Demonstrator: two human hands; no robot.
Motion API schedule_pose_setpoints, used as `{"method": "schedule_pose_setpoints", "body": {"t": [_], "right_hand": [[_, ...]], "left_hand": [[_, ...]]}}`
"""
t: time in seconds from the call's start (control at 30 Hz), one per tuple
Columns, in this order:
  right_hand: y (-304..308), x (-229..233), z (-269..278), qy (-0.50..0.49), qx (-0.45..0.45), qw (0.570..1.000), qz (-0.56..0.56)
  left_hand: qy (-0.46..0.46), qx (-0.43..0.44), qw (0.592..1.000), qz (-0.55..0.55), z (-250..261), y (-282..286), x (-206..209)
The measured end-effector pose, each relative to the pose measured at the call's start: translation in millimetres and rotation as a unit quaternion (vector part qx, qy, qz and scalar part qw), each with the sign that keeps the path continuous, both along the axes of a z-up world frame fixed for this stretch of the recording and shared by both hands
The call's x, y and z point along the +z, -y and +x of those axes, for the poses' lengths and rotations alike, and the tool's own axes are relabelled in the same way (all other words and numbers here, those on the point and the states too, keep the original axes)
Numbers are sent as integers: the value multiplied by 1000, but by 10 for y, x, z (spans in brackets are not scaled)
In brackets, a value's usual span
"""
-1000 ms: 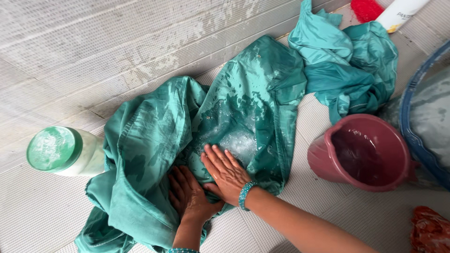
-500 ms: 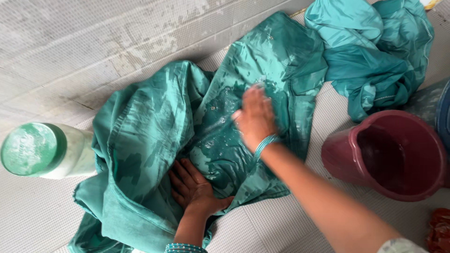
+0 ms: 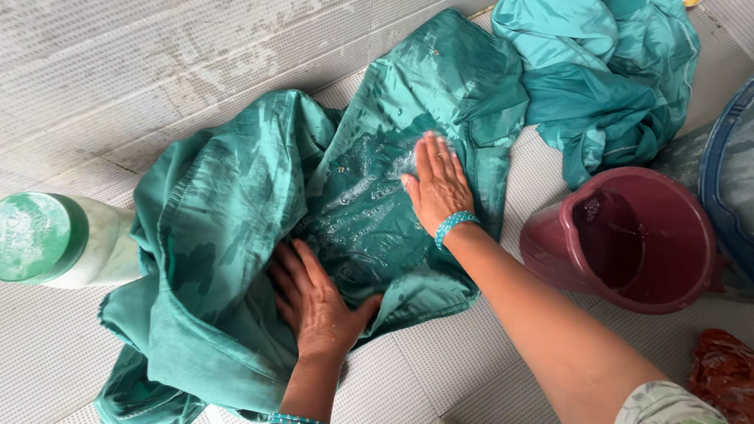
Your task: The person hand-washes a teal garment on a tiled bathroom floor. They apply white powder detergent directly to the fabric, rub it in with their hands, and rinse the garment using water from a pink mug. The person scrubs the fabric against the floor and wrings out the excess water repeatedly.
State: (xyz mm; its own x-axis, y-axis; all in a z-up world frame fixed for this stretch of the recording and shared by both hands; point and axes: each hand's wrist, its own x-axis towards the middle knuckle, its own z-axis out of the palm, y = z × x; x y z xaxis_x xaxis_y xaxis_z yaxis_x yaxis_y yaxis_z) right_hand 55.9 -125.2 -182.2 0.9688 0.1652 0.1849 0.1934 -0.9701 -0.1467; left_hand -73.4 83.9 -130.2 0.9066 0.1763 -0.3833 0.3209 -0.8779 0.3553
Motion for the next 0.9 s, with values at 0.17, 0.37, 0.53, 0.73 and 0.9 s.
{"method": "schedule_pose_setpoints", "body": {"t": [0.17,0.37,0.53,0.73,0.9], "right_hand": [[-459,-28,-269,-49,50,998,-5],[-806,-78,-406,11,279,960,-1],[-317,17,437,-19,120,984,-130],[-107,102,662,28,-41,998,41],[-1088,118,-115,-111,223,968,-18]], "left_hand": [[14,-43,999,-18,209,-6,53],[-135,-76,987,42,388,-78,-39],[-202,-90,972,83,512,-54,-50],[-222,-92,967,80,513,-56,-64],[-223,-107,966,73,516,-83,-135]]}}
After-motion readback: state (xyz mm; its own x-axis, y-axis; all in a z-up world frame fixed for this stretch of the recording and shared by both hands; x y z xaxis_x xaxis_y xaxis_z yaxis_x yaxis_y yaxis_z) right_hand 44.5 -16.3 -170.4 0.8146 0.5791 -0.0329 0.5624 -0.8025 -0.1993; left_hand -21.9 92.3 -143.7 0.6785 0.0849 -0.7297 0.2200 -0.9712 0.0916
